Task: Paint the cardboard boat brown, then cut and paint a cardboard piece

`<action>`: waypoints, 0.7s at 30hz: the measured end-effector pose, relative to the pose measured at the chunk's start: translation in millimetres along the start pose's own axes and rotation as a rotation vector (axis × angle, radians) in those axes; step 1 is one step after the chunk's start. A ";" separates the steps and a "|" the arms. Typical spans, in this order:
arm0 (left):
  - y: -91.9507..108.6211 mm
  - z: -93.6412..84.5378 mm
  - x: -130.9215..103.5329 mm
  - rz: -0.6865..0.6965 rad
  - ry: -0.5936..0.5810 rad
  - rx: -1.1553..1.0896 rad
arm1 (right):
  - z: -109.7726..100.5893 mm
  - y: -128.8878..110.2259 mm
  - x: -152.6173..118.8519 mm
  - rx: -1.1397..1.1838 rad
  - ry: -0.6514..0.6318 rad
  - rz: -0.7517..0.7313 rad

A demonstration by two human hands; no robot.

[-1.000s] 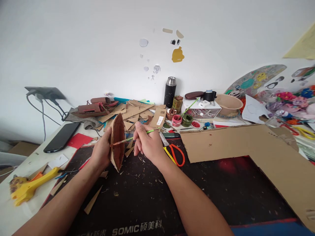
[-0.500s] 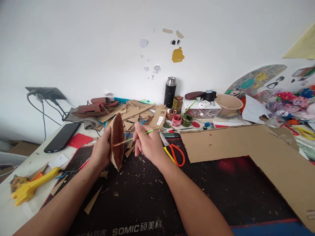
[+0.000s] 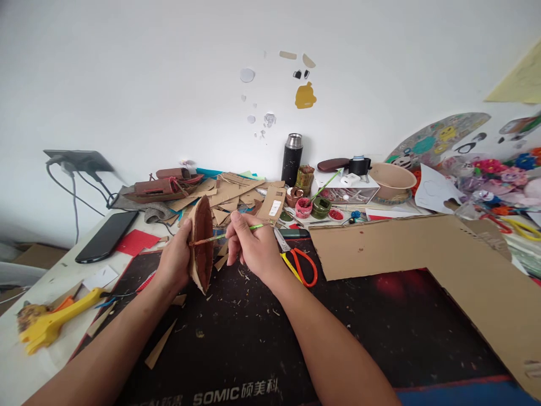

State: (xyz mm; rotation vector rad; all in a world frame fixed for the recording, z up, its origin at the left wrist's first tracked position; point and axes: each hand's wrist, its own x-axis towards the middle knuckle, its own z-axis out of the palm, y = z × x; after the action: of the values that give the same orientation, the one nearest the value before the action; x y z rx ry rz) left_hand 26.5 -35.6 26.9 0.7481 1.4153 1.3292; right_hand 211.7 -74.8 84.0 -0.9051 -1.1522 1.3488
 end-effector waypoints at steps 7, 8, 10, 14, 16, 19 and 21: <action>4.1 2.6 -3.2 0.015 0.054 0.099 | 1.3 1.2 -0.6 -0.010 0.008 -0.001; 3.3 2.4 -2.6 0.024 0.053 0.093 | 1.5 1.1 -0.4 -0.015 0.019 -0.001; 1.7 2.2 -1.3 0.039 0.058 0.077 | 1.8 0.8 0.1 -0.019 0.037 -0.004; 1.3 2.0 -0.8 0.055 0.067 0.076 | 2.0 0.9 0.3 -0.016 0.045 -0.017; 2.2 2.0 -1.4 0.055 0.056 0.068 | 1.9 1.2 -0.1 -0.027 0.047 -0.018; 3.0 2.4 -2.4 0.062 0.043 0.062 | 1.8 1.5 -0.3 -0.041 0.050 -0.015; 2.5 2.6 -2.9 0.070 0.048 0.070 | 1.7 1.5 0.0 -0.037 0.052 -0.018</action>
State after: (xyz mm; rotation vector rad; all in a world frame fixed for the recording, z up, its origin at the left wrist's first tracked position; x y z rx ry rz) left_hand 29.3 -37.0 30.4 0.8238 1.4915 1.3652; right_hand 209.8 -74.9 82.9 -0.9491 -1.1462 1.2859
